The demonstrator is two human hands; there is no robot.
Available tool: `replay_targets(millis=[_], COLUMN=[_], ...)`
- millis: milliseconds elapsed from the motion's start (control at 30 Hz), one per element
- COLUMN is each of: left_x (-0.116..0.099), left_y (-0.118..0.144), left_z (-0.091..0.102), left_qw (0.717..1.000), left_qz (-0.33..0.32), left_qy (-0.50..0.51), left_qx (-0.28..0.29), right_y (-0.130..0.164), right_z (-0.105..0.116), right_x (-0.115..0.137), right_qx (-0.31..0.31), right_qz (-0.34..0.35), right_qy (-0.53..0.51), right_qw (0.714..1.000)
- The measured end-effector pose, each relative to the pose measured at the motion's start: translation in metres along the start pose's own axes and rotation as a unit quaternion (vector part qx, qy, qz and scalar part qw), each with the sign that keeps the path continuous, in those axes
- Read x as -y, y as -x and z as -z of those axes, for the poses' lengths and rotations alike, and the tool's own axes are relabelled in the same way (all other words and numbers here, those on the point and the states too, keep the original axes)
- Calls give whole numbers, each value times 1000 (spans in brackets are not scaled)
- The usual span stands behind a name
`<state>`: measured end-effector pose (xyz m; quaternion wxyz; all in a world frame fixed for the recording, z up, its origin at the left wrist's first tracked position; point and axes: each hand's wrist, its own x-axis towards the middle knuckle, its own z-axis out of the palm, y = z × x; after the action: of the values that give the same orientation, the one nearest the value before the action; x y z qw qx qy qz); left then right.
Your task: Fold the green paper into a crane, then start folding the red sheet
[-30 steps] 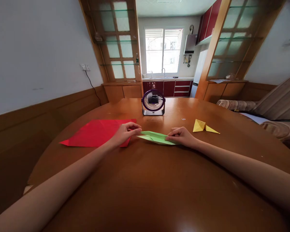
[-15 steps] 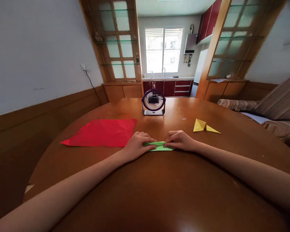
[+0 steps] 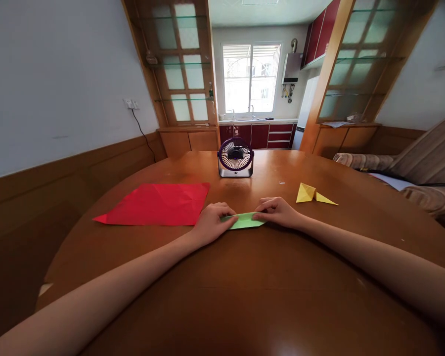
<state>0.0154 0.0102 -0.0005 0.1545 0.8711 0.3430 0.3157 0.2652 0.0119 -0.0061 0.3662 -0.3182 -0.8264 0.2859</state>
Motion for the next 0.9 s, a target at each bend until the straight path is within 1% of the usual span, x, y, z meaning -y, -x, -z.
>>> replay_targets(millis=[67,167,267,367,467,533,567,667,733,800,900], left_x=[0,2,3,1,-1,-2,-2,-4,-7,-10,-15], left_y=[0,-1,-2,-3,-4,-5,-6,-6,-6,-5,-4], left_z=[1,1,3,7,10,11,11,10,8,7,5], left_qw=[1000,999,998,992,975,952,935,863,822,802,794], left_qz=[7,0,12,54,116,150,167,224,252,263,260], left_qy=[9,21,56,113,191,267,313,452,509,534,547], left_qx=[14,36,38,25,2,-12,-19,-33,-37,-42,-46], right_y=[-1,-1,0,0,-3,-5,-6,-8,-7,-6,-5], right_z=[1,1,0,2,2,0,-1,-8,-14,-19,-25], right_x=[1,3,6,4,-3,-6,-7,-2,5,12,20], right_qx=[-7,-11,-24,-84,-155,-179,-190,-208,-207,-187,-155], right_qz=[-8,-10,-9,-16,-34,-27,-21,-20,-25,-42,-63], right_qy=[-10,-19,-6,-14,-82,-145,-172,-195,-194,-191,-211], right_qw=[1000,1000,1000,996,984,973,966,958,959,963,963])
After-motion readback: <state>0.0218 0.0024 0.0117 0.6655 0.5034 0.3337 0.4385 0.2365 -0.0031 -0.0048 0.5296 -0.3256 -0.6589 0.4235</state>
